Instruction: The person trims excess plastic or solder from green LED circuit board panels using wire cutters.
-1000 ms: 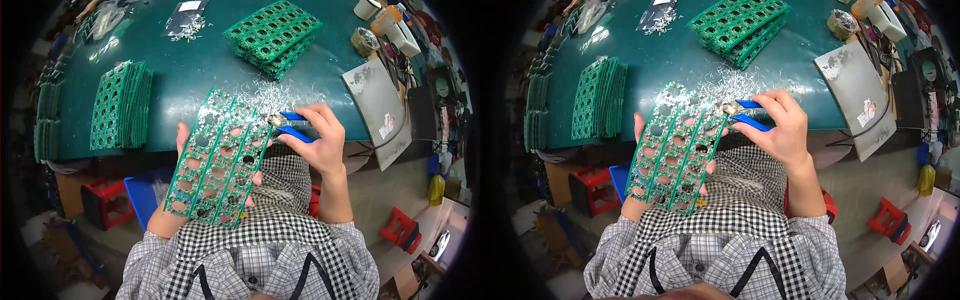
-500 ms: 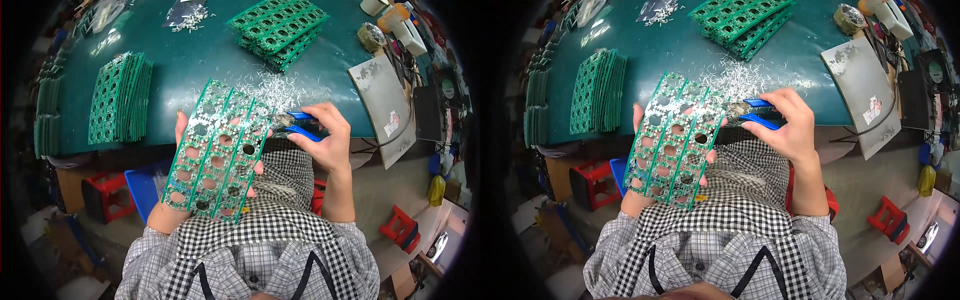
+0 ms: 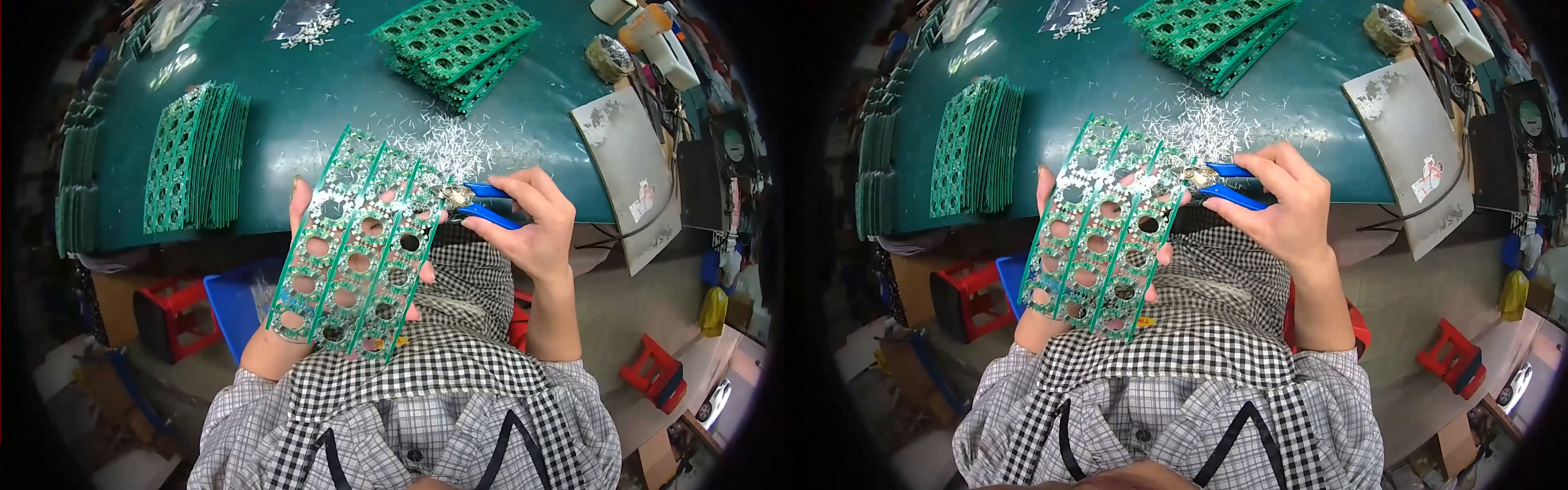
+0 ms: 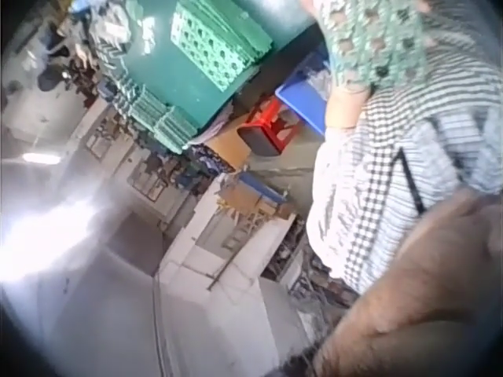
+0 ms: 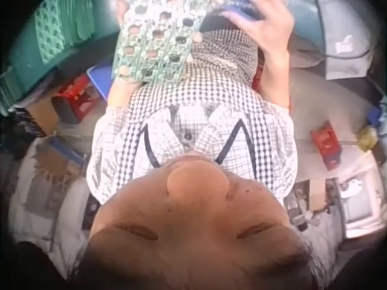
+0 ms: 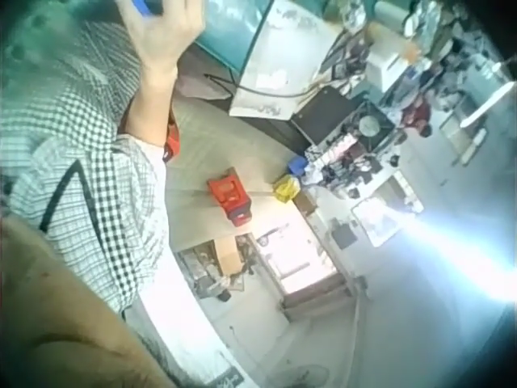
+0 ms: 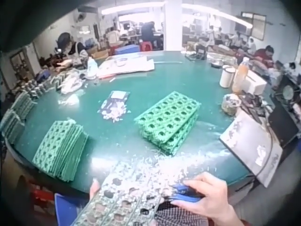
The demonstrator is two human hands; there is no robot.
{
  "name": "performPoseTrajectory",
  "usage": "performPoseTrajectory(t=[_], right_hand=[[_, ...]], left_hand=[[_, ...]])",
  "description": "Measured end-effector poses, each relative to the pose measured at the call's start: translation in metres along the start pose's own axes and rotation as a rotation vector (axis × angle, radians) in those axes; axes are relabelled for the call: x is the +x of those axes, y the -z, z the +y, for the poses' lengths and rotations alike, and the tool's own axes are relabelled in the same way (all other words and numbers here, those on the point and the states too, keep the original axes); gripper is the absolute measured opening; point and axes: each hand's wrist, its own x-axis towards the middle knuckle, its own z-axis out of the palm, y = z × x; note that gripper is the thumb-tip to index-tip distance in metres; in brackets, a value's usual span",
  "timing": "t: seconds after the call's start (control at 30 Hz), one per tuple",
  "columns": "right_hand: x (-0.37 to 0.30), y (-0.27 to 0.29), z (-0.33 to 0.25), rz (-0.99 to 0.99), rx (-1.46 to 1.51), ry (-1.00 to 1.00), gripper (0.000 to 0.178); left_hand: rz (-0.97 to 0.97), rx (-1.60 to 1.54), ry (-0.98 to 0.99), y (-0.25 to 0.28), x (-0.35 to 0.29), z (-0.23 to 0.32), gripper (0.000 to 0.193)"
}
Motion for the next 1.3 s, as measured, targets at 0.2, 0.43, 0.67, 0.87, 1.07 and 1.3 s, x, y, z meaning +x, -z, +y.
performPoseTrajectory(t=[0.2, 0.43, 0.67, 0.87, 1.07, 1.3], right_hand=[[-0.002, 0.006, -0.002, -0.044, 0.021, -0.159, 0.049], [0.002, -0.004, -0.002, -0.007, 0.089, 0.046, 0.05], [0.0, -0.007, -0.002, 0.01, 0.038, 0.07, 0.048], [-0.006, -0.002, -0.003, -0.079, 0.066, -0.135, 0.048], [-0.005, 0.001, -0.006, -0.104, 0.124, -0.073, 0.05], [-0.007, -0.003, -0.008, -0.103, 0.074, -0.07, 0.049]], left_hand=[[-0.001, -0.021, 0.017, 0.001, -0.001, 0.003, 0.109], [-0.004, -0.013, 0.024, 0.008, 0.0, 0.004, 0.108], [-0.136, -0.273, 0.086, 0.012, 0.002, 0.003, 0.109], [-0.055, -0.012, 0.031, 0.012, 0.004, 0.007, 0.108], [0.077, 0.089, -0.015, 0.001, 0.005, 0.008, 0.106], [0.059, 0.09, -0.026, -0.001, 0.005, 0.004, 0.105]])
